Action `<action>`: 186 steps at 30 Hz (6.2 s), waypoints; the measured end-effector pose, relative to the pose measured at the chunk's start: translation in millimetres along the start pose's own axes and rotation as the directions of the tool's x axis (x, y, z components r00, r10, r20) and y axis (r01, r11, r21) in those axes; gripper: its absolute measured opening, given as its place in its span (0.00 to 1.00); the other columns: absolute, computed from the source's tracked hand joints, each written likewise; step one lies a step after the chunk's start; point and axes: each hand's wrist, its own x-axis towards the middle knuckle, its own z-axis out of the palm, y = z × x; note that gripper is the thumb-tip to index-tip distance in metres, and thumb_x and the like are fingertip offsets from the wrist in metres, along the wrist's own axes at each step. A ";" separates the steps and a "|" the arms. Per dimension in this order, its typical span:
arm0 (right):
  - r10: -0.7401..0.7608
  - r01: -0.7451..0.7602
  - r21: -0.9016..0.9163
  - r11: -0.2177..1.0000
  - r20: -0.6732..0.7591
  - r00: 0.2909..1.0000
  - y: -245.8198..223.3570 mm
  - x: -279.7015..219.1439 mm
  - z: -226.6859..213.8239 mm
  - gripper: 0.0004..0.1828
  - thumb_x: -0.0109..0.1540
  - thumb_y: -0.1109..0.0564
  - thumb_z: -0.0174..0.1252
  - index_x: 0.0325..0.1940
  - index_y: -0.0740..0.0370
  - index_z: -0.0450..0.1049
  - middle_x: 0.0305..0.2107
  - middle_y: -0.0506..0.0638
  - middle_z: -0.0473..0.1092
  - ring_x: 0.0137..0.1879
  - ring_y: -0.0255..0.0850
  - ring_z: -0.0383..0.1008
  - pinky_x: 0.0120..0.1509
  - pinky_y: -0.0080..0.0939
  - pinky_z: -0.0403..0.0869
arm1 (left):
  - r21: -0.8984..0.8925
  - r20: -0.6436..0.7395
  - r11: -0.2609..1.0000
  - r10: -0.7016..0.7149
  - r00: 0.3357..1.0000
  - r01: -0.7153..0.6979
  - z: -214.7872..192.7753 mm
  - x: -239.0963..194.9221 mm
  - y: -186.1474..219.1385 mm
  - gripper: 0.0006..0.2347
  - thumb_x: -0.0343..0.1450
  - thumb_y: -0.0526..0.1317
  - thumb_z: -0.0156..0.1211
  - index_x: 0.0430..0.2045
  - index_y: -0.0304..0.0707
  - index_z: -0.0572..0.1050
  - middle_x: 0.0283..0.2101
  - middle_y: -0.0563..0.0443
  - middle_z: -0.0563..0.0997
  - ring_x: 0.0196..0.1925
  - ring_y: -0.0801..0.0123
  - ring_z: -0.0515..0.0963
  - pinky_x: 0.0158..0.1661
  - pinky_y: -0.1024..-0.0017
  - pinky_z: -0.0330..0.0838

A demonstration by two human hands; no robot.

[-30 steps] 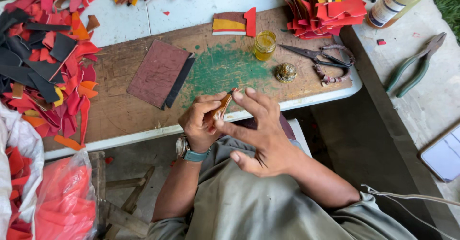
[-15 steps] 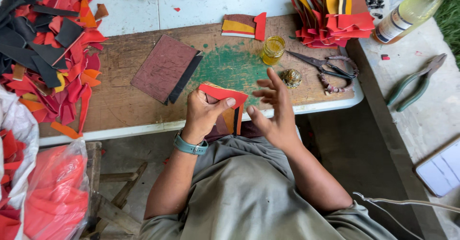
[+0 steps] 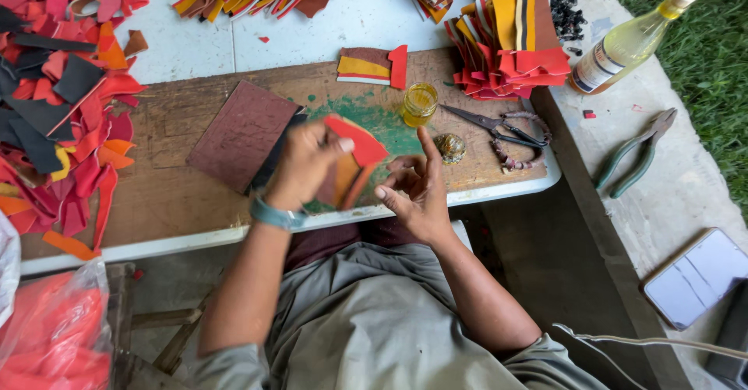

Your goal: The person assembles small multi-colored craft pieces by applying a yellow substance from a jar to the edges and pressing them together. They handle the pieces one at a time, repeatedly applying the substance and stacking the finished units on the table.

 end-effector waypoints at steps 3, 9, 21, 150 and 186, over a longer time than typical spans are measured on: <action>0.076 -0.076 -0.074 0.994 -0.006 0.997 15.2 3.3 -13.1 0.56 0.60 0.65 0.69 0.83 0.56 0.40 0.51 0.54 0.62 0.45 0.36 0.71 0.51 0.37 0.75 | 0.220 0.160 0.975 -0.042 0.986 0.006 -28.2 74.1 -0.9 0.07 0.68 0.29 0.65 0.37 0.30 0.79 0.37 0.55 0.82 0.40 0.79 0.78 0.43 0.77 0.75; 0.165 -0.165 -0.200 0.966 -0.019 0.986 41.0 5.3 -24.5 0.51 0.60 0.65 0.65 0.81 0.56 0.44 0.50 0.53 0.63 0.42 0.35 0.72 0.44 0.36 0.76 | 0.633 0.246 0.774 -0.194 0.950 -0.006 -24.0 194.9 -27.6 0.15 0.60 0.31 0.74 0.38 0.30 0.78 0.36 0.45 0.83 0.41 0.64 0.82 0.44 0.67 0.74; 0.270 -0.257 -0.243 0.935 0.025 0.962 29.1 12.8 -31.6 0.44 0.61 0.67 0.64 0.78 0.61 0.52 0.46 0.51 0.68 0.43 0.33 0.72 0.48 0.34 0.75 | 0.805 0.221 0.592 -0.243 0.944 -0.036 -4.2 264.2 -113.5 0.12 0.60 0.37 0.77 0.31 0.33 0.79 0.35 0.42 0.85 0.42 0.54 0.85 0.44 0.61 0.78; -0.288 0.260 -0.621 0.740 0.057 0.956 -69.8 48.2 -20.9 0.52 0.58 0.61 0.72 0.80 0.52 0.50 0.65 0.58 0.65 0.59 0.45 0.74 0.62 0.41 0.78 | -0.183 -0.260 0.980 0.032 0.965 -0.081 30.4 -70.3 -0.9 0.10 0.76 0.37 0.63 0.47 0.31 0.76 0.46 0.47 0.82 0.45 0.75 0.79 0.47 0.74 0.75; -0.145 0.227 -0.148 0.963 0.424 0.894 -124.6 34.5 -60.1 0.22 0.58 0.54 0.64 0.55 0.66 0.76 0.62 0.54 0.62 0.72 0.45 0.61 0.80 0.50 0.61 | -0.554 0.096 0.821 -0.097 0.991 0.134 4.4 -51.2 -1.4 0.05 0.73 0.32 0.65 0.40 0.33 0.77 0.39 0.48 0.84 0.36 0.70 0.83 0.34 0.72 0.80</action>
